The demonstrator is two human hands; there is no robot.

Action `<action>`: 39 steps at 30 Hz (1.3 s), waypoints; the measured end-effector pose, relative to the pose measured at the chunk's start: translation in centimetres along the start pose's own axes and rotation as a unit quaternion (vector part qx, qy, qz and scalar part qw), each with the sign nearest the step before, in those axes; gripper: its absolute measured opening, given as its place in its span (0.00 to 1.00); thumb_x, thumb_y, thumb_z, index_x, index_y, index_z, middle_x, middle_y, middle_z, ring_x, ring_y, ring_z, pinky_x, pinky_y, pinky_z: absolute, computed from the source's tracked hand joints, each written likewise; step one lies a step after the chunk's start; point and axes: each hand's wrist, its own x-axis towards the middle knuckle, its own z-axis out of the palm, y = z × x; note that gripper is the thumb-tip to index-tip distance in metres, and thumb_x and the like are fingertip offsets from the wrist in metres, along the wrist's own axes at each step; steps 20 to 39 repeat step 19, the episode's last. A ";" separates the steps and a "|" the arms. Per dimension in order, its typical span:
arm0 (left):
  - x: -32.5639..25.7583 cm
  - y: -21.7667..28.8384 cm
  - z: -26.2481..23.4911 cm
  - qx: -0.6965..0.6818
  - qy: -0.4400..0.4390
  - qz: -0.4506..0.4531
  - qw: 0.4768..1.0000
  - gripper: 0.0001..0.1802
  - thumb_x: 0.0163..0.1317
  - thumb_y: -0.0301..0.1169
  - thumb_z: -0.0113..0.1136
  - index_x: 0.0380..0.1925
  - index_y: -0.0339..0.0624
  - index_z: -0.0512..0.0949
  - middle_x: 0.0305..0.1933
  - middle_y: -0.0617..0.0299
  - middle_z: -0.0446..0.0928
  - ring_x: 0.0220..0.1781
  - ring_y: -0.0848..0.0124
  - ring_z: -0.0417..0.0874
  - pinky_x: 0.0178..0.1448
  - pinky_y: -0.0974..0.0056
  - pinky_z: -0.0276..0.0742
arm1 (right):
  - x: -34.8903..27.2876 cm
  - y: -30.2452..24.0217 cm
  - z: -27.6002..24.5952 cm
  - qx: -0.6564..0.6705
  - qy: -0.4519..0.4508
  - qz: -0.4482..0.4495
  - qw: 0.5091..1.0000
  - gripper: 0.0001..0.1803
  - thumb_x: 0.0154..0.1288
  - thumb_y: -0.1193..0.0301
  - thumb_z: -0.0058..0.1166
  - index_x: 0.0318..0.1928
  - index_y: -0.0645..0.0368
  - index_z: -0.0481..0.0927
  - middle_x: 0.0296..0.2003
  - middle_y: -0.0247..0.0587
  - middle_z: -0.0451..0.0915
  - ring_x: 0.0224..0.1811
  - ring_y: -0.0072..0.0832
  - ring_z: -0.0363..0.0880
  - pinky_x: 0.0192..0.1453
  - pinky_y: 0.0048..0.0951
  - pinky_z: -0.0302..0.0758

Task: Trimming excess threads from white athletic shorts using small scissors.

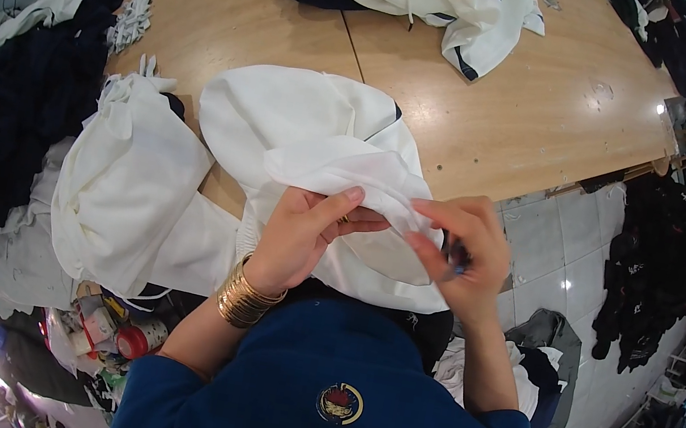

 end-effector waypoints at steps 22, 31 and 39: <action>0.5 0.0 1.4 0.063 0.063 0.053 0.995 0.24 0.56 0.21 0.60 0.53 0.39 0.67 0.46 0.57 0.75 0.51 0.70 0.76 0.56 0.63 0.74 | -0.5 -1.2 -0.2 0.003 -0.251 -0.127 0.960 0.19 0.36 0.81 0.61 0.33 0.50 0.79 0.23 0.30 0.74 0.24 0.28 0.77 0.27 0.25 0.72; 0.5 0.0 1.4 0.063 0.063 0.053 0.995 0.24 0.56 0.21 0.60 0.53 0.39 0.67 0.46 0.57 0.75 0.51 0.70 0.76 0.56 0.63 0.74 | -0.5 -1.2 -0.2 0.003 -0.251 -0.127 0.960 0.19 0.36 0.81 0.61 0.33 0.50 0.79 0.23 0.30 0.74 0.24 0.28 0.77 0.27 0.25 0.72; 0.5 0.0 1.4 0.063 0.063 0.053 0.995 0.24 0.56 0.21 0.60 0.53 0.39 0.67 0.46 0.57 0.75 0.51 0.70 0.76 0.56 0.63 0.74 | -0.5 -1.2 -0.2 0.003 -0.251 -0.127 0.960 0.19 0.36 0.81 0.61 0.33 0.50 0.79 0.23 0.30 0.74 0.24 0.28 0.77 0.27 0.25 0.72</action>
